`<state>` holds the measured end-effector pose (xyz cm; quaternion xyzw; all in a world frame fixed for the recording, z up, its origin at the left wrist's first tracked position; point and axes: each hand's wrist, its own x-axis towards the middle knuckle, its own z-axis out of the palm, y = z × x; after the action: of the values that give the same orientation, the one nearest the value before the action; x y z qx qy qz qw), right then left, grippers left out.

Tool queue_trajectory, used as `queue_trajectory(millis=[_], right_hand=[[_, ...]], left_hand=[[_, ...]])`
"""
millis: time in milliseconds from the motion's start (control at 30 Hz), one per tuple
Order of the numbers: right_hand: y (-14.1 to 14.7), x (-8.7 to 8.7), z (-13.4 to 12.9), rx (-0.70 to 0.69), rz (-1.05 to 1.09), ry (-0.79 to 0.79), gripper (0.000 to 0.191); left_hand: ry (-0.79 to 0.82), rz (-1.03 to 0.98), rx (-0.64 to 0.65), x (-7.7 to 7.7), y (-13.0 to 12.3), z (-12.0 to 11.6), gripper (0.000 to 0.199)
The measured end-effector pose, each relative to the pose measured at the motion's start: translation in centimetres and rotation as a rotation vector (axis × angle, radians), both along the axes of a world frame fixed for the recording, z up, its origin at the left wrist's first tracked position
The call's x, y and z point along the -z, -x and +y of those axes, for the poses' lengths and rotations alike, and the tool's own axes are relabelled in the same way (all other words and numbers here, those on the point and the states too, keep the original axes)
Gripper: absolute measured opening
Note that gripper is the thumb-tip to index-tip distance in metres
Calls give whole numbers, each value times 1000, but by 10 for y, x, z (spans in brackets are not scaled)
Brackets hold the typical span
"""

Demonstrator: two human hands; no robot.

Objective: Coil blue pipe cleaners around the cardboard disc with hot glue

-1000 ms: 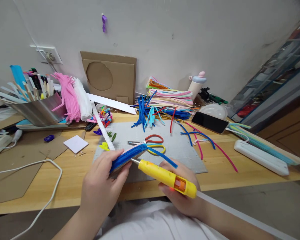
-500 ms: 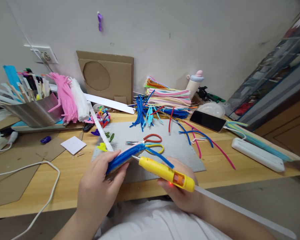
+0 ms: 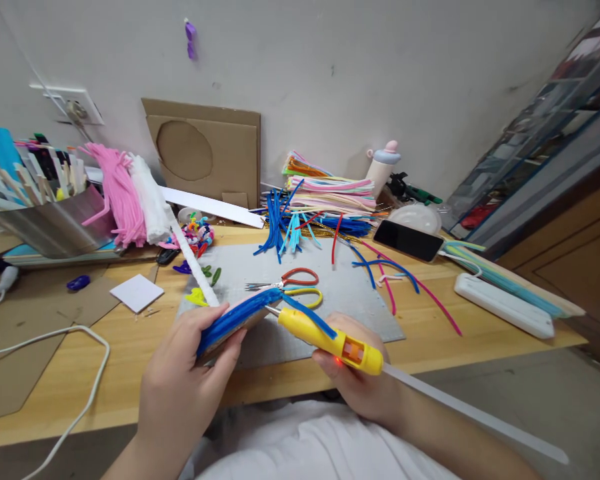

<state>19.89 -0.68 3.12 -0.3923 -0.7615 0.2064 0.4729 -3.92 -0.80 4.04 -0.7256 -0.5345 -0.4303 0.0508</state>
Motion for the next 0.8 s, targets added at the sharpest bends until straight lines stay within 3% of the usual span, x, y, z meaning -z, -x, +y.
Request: queue_trajectory(millis=[333, 567, 800], right_hand=[[-3, 9, -1, 50, 47, 45, 29], [0, 4, 1, -58, 119, -25, 9], [3, 8, 2, -78, 119, -15, 14]], left_hand=[[-1, 7, -23, 0, 5, -1, 26], [12, -11, -22, 0, 7, -1, 28], [-8, 0, -27, 1, 8, -2, 28]])
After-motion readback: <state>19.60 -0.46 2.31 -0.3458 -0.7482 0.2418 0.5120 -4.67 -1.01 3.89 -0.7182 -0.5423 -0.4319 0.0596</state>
